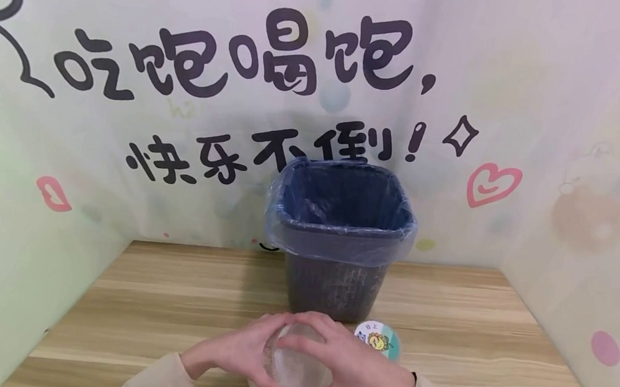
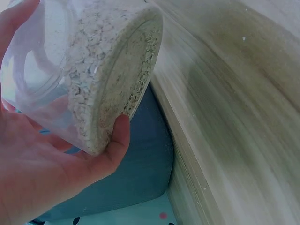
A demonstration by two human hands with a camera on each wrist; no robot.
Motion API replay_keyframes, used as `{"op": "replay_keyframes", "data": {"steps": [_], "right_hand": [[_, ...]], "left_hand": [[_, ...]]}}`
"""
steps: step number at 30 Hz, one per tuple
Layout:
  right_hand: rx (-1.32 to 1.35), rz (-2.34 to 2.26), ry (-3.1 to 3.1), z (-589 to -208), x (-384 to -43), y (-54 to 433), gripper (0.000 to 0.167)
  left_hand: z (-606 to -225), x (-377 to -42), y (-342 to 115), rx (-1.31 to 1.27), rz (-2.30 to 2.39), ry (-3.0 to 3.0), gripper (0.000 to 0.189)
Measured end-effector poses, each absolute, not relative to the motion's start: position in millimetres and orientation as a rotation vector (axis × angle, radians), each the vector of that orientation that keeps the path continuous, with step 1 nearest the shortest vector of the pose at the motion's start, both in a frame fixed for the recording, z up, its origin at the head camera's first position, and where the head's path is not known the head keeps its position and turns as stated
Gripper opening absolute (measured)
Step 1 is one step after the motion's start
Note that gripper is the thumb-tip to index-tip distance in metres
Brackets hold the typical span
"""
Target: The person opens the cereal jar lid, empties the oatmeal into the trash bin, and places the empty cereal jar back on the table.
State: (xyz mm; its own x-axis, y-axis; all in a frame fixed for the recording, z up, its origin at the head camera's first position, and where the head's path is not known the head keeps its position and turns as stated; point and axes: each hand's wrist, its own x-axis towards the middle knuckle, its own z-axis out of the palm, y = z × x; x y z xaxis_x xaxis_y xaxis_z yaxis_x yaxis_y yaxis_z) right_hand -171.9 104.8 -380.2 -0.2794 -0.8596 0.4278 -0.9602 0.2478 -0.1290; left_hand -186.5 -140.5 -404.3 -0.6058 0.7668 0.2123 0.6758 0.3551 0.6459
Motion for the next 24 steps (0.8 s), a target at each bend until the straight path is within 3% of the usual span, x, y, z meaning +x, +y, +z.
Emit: {"op": "replay_keyframes", "data": {"steps": [9, 17, 24], "right_hand": [[1.839, 0.404, -2.276, -377.5, -170.8, 108.4, 0.1], [1.723, 0.56, -2.401, -379.6, -169.2, 111.2, 0.115], [1.508, 1.075, -2.636, -378.2, -170.7, 113.3, 0.1]], "left_hand": [[-400.6, -188.0, -143.3, 1.296, 1.066, 2.409, 0.094], [-400.6, -183.7, -139.1, 1.333, 1.026, 2.527, 0.095], [-401.4, -177.1, -133.0, 1.162, 1.021, 2.752, 0.095]]}}
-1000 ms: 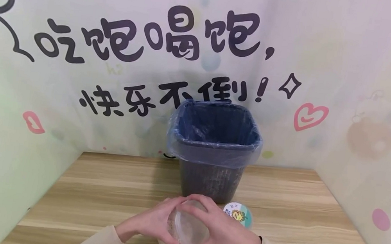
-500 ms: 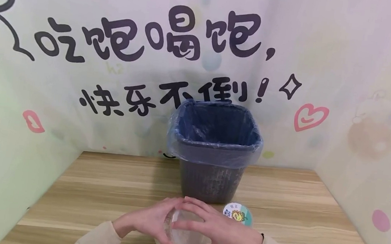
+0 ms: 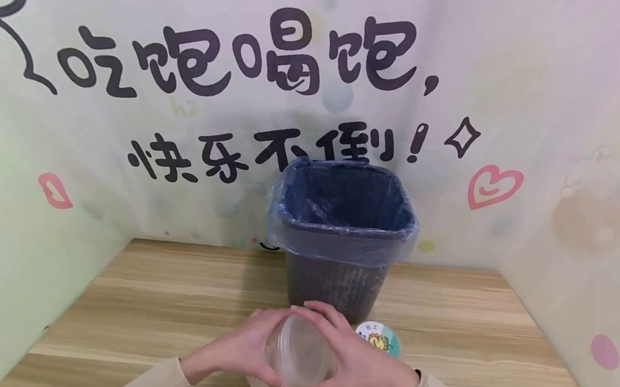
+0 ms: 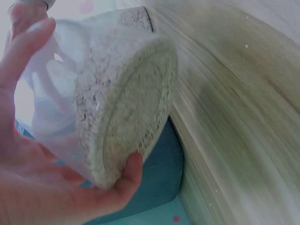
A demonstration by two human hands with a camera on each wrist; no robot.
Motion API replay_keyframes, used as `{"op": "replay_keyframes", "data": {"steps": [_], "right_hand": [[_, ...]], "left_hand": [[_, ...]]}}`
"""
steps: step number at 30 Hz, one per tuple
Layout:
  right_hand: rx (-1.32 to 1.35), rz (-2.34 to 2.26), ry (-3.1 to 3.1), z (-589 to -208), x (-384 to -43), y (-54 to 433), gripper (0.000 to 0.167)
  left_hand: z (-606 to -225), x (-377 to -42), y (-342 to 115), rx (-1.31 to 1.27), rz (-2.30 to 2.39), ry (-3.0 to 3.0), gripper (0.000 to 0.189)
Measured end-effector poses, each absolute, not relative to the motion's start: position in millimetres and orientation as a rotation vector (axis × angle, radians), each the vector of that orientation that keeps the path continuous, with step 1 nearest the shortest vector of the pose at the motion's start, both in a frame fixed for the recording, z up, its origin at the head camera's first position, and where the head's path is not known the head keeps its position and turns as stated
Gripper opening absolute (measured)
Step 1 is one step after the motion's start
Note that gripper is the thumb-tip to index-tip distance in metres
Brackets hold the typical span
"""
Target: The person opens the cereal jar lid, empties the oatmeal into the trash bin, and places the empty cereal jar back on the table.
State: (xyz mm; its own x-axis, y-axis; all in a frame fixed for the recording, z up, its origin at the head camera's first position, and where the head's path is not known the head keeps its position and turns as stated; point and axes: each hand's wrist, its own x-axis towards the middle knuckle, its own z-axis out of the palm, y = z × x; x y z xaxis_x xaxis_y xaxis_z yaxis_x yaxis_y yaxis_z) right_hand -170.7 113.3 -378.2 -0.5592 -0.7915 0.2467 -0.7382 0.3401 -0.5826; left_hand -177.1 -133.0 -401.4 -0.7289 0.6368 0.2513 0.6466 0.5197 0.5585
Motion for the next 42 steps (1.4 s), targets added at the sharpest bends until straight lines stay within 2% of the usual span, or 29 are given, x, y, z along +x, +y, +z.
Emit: {"op": "replay_keyframes", "data": {"steps": [7, 14, 23, 27, 33, 42], "right_hand": [[-1.005, -1.306, 2.349, -383.8, -174.6, 112.3, 0.094], [-0.85, -1.351, 2.307, -387.7, -177.0, 106.9, 0.091], [-1.001, -1.184, 2.618, -382.5, -178.1, 92.9, 0.078], [-1.17, -1.198, 2.672, -385.0, -180.7, 90.6, 0.073], [-1.493, -1.129, 2.672, -385.9, -189.9, 94.8, 0.078], [-1.674, -0.955, 2.591, -384.2, -199.4, 99.1, 0.081]], "left_hand": [[-400.7, -167.2, -123.9, -0.907, -0.796, -2.697, 0.098], [-398.7, -162.6, -116.0, -0.816, -0.636, -2.659, 0.099], [-397.2, -163.7, -112.9, -0.823, -0.604, -2.628, 0.102], [-397.6, -168.4, -114.1, -0.841, -0.63, -2.623, 0.099], [-397.5, -174.5, -119.0, -0.889, -0.811, -2.673, 0.094], [-391.6, -181.0, -125.9, -0.924, -1.071, -2.79, 0.099]]}}
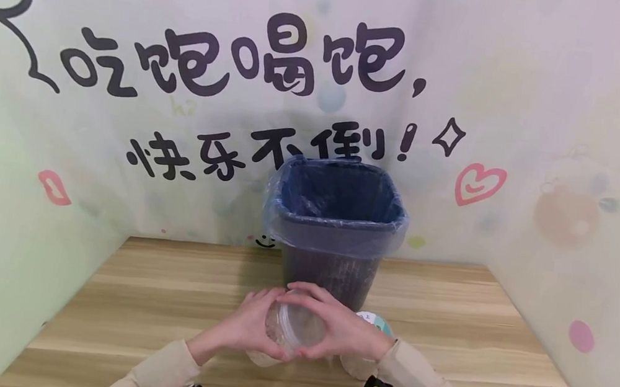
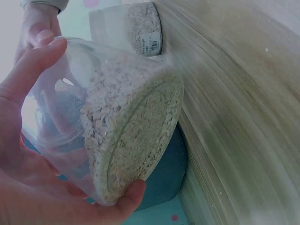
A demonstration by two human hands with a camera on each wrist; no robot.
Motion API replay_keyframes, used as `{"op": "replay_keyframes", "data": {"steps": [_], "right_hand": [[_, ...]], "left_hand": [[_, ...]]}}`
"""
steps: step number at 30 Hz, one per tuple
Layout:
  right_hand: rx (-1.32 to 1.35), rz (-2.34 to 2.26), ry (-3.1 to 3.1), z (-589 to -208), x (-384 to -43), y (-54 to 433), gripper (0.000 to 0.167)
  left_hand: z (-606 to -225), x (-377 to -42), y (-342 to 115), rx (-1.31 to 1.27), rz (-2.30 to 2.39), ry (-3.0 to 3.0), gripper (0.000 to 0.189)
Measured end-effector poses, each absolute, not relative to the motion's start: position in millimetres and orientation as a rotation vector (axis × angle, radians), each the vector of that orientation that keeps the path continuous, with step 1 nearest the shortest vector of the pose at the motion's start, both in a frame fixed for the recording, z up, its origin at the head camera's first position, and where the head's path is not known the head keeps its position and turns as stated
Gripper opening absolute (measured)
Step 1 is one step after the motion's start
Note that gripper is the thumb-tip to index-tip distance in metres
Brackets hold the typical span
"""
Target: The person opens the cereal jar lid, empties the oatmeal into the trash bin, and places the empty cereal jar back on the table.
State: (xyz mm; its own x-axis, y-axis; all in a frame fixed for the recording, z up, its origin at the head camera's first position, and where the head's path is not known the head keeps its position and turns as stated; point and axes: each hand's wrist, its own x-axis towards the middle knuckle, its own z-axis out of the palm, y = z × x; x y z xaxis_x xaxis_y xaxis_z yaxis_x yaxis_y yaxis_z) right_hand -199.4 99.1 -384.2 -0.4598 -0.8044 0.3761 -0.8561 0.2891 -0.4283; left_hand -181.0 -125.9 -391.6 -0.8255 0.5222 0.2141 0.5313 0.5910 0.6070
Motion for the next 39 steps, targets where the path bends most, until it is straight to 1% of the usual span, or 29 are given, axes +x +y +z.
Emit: {"op": "replay_keyframes", "data": {"steps": [9, 15, 18, 24, 30, 33, 39], "right_hand": [[1.829, 0.849, -2.324, -382.0, -202.5, 93.4, 0.084], [1.835, 0.696, -2.301, -378.8, -203.6, 92.9, 0.083], [1.797, 0.695, -2.342, -378.0, -202.4, 94.1, 0.085], [1.636, 0.721, -2.535, -387.1, -200.7, 93.9, 0.087], [1.446, 0.515, -2.763, -400.1, -193.7, 78.4, 0.095], [1.359, 0.428, -2.829, -405.7, -189.0, 68.8, 0.098], [1.181, 0.413, -2.947, -412.8, -188.1, 55.7, 0.105]], "left_hand": [[-383.9, -175.3, -141.4, -0.912, -1.266, -2.884, 0.103], [-390.2, -183.1, -162.7, -0.917, -1.665, -2.885, 0.096], [-391.1, -186.3, -175.4, -0.86, -1.752, -2.872, 0.092], [-390.0, -189.8, -188.7, -0.696, -1.719, -2.864, 0.096], [-394.4, -194.3, -199.7, -0.463, -1.687, -2.839, 0.099], [-397.1, -197.1, -205.0, -0.428, -1.677, -2.845, 0.099], [-399.4, -205.1, -215.6, -0.413, -1.64, -2.858, 0.097]]}}
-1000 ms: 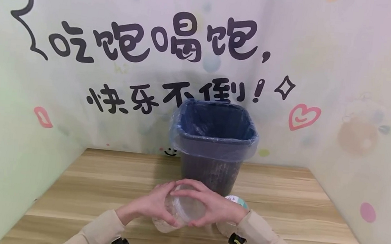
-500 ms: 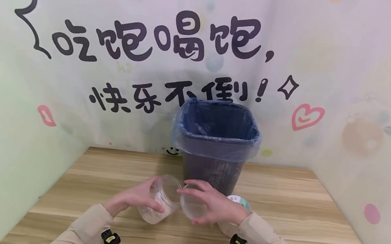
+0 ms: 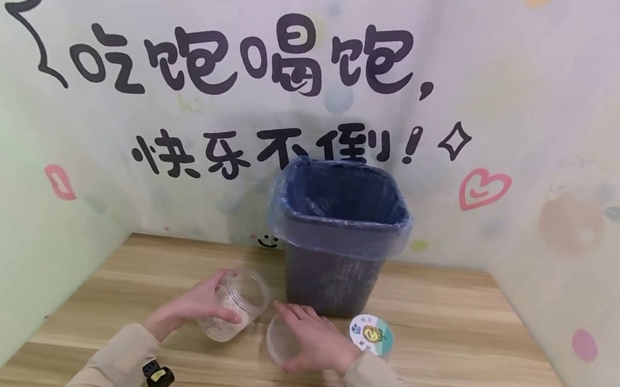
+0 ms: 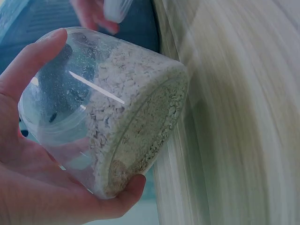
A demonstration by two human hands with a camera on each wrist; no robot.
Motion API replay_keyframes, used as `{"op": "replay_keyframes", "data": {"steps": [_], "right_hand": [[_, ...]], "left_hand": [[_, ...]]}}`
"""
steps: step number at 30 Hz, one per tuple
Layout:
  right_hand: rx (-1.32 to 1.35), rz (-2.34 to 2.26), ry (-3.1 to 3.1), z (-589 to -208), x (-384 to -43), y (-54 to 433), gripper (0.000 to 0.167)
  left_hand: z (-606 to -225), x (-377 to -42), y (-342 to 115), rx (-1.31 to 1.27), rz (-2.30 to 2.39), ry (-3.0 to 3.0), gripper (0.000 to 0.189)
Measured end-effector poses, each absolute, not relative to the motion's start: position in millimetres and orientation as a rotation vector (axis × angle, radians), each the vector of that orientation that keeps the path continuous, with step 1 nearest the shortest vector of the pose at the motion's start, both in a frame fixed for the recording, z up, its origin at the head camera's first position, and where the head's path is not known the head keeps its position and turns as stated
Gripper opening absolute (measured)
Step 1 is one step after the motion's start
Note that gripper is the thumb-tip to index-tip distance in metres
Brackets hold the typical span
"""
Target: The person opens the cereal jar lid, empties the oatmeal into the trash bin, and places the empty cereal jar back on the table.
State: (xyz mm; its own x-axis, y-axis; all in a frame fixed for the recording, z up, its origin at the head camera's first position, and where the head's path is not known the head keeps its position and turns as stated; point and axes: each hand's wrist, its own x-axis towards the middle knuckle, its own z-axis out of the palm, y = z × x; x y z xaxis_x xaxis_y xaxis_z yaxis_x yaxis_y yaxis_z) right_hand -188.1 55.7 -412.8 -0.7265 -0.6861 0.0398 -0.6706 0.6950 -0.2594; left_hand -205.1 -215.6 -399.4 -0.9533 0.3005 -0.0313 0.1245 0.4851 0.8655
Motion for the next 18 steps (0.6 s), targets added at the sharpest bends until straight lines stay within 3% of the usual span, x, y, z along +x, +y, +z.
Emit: {"op": "replay_keyframes", "data": {"steps": [10, 18], "right_hand": [[-1.027, -0.215, 2.828, -434.8, -185.3, 52.9, 0.093], [-1.028, -0.217, 2.791, -422.9, -184.4, 62.2, 0.082]], "left_hand": [[-396.3, -212.1, -220.1, 0.335, 1.507, 2.526, 0.095], [-392.2, -215.3, -213.9, 0.35, 1.516, 2.531, 0.096]]}}
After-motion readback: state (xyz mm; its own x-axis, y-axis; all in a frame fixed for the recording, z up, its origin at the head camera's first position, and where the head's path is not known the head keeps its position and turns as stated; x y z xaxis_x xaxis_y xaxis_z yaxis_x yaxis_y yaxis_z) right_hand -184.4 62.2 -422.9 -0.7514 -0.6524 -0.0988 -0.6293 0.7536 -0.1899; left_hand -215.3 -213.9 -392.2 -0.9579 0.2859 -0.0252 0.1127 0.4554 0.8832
